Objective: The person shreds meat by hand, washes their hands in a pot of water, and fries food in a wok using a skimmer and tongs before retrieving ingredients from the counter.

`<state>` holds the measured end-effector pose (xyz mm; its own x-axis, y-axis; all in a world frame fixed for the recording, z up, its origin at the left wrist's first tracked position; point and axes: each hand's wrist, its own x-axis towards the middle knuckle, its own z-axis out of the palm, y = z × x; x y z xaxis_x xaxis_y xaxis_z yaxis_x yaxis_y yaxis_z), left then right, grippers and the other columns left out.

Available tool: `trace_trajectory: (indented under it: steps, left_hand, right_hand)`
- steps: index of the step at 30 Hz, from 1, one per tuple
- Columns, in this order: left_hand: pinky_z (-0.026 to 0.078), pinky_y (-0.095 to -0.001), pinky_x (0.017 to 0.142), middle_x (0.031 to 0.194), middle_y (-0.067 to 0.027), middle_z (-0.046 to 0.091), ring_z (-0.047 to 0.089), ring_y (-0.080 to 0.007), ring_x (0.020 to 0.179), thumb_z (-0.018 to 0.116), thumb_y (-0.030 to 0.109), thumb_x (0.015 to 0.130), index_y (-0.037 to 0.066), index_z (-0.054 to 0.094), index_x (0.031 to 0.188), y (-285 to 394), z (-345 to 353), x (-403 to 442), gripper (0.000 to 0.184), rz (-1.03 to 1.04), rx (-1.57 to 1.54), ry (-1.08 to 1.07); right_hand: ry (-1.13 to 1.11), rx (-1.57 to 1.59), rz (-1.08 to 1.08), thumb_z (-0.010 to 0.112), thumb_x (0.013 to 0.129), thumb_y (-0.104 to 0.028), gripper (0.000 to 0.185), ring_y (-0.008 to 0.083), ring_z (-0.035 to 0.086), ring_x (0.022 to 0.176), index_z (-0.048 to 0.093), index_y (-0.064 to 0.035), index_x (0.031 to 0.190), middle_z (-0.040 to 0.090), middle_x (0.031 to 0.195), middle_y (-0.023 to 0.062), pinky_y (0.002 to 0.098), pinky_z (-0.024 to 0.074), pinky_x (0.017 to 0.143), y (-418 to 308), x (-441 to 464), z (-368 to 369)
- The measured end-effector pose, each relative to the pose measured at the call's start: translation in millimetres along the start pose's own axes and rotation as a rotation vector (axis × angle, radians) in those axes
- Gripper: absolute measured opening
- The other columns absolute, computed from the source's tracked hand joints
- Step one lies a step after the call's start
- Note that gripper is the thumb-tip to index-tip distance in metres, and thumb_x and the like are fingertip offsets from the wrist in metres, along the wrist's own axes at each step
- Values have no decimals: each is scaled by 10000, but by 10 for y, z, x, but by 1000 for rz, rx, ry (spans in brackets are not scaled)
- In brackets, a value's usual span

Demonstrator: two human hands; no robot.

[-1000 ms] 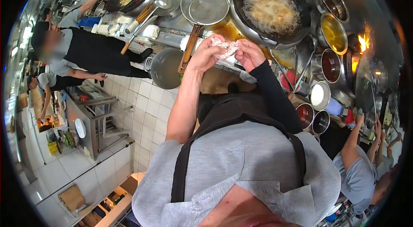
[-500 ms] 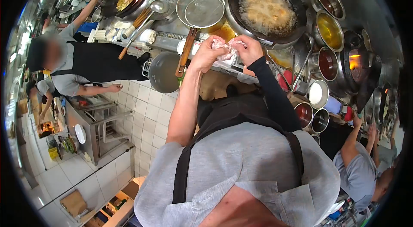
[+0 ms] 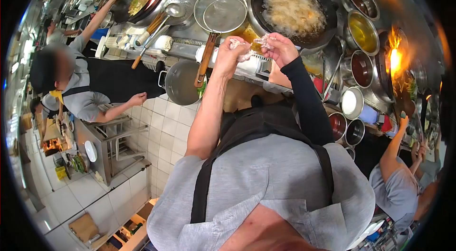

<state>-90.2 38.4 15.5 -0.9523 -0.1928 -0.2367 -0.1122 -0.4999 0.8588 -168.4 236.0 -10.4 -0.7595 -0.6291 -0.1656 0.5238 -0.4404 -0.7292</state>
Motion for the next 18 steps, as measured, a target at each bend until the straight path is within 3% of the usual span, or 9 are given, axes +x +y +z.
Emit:
trace_trajectory:
  steps: [3,9,13,18]
  left_hand:
    - [558,-288,669,917,-70,667,656,-146,777,704,-6,823,42,571,1006,-63,-22,41,231,48,18,69]
    - [528,-248,636,901,-65,649,637,-112,757,762,2,788,31,543,1017,-160,264,-43,318,203,322,17]
    - [517,-257,626,852,-58,621,599,-101,744,793,47,749,28,538,994,-266,391,-14,354,271,337,137]
    - [509,-259,626,852,-58,616,600,-111,771,780,42,746,22,541,994,-344,308,100,344,351,459,169]
  right_hand:
    - [20,53,-27,584,972,-128,157,221,669,813,559,-7,1067,640,955,105,358,564,695,-40,-52,86]
    - [240,-87,-193,582,988,-170,191,224,679,881,557,7,1058,659,1020,136,361,578,754,277,148,84]
    - [197,152,-250,497,1026,-154,186,227,645,1051,564,2,1100,644,1177,169,350,529,917,363,178,220]
    - [252,150,-224,504,1019,-125,199,189,630,1037,570,1,1158,648,1182,140,320,498,913,505,206,190]
